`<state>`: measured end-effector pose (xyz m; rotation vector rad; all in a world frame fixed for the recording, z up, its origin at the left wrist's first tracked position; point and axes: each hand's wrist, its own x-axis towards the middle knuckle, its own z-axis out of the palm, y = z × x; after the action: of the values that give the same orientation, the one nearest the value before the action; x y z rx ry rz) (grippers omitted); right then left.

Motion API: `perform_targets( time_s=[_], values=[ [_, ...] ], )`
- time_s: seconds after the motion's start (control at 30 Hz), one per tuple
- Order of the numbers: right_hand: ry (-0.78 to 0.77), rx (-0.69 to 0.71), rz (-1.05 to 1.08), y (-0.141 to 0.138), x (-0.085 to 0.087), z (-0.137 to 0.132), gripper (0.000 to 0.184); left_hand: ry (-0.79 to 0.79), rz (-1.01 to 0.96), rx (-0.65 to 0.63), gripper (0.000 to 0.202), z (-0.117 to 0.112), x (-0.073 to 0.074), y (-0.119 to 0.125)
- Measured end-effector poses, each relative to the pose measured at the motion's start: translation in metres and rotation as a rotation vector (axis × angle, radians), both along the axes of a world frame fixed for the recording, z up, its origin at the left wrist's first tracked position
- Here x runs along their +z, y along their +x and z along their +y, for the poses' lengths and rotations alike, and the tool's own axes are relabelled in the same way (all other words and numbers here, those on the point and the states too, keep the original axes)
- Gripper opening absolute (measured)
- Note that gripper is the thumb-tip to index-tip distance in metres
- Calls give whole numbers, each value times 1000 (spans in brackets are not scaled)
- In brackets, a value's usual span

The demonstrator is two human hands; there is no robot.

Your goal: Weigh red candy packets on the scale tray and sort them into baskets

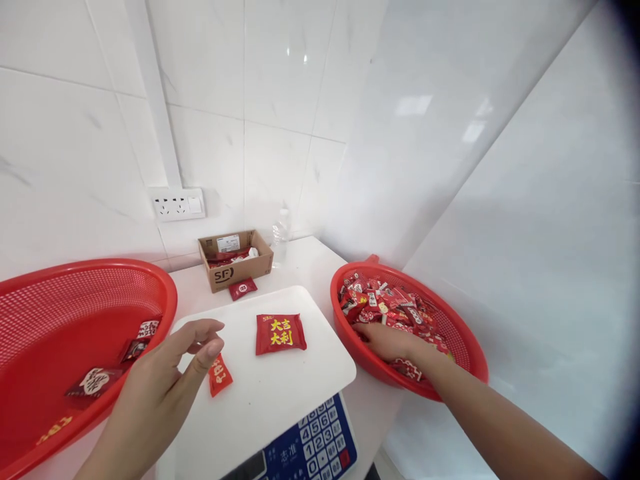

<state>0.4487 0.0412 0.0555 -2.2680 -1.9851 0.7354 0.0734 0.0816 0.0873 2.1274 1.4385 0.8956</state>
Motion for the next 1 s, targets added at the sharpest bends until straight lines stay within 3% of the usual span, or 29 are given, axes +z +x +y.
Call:
perform_targets(
  time_s=[0.13,0.23,0.57,0.77,1.0],
  values=[
    [-57,9,101,6,-23,5,44,-23,16,-15,42,-1,0,3],
    [-68,5,157,8,-29,8,51,-50,27,-5,44,-2,1,4],
    [-125,-15,349,6,-12,6,46,-81,26,6,46,-1,0,6],
    [-136,-166,469,5,-14,8,47,-61,29,-15,44,-1,0,8],
    [-180,-342,734,0,-11,5,31,-50,33,-30,42,-1,0,9]
  ],
)
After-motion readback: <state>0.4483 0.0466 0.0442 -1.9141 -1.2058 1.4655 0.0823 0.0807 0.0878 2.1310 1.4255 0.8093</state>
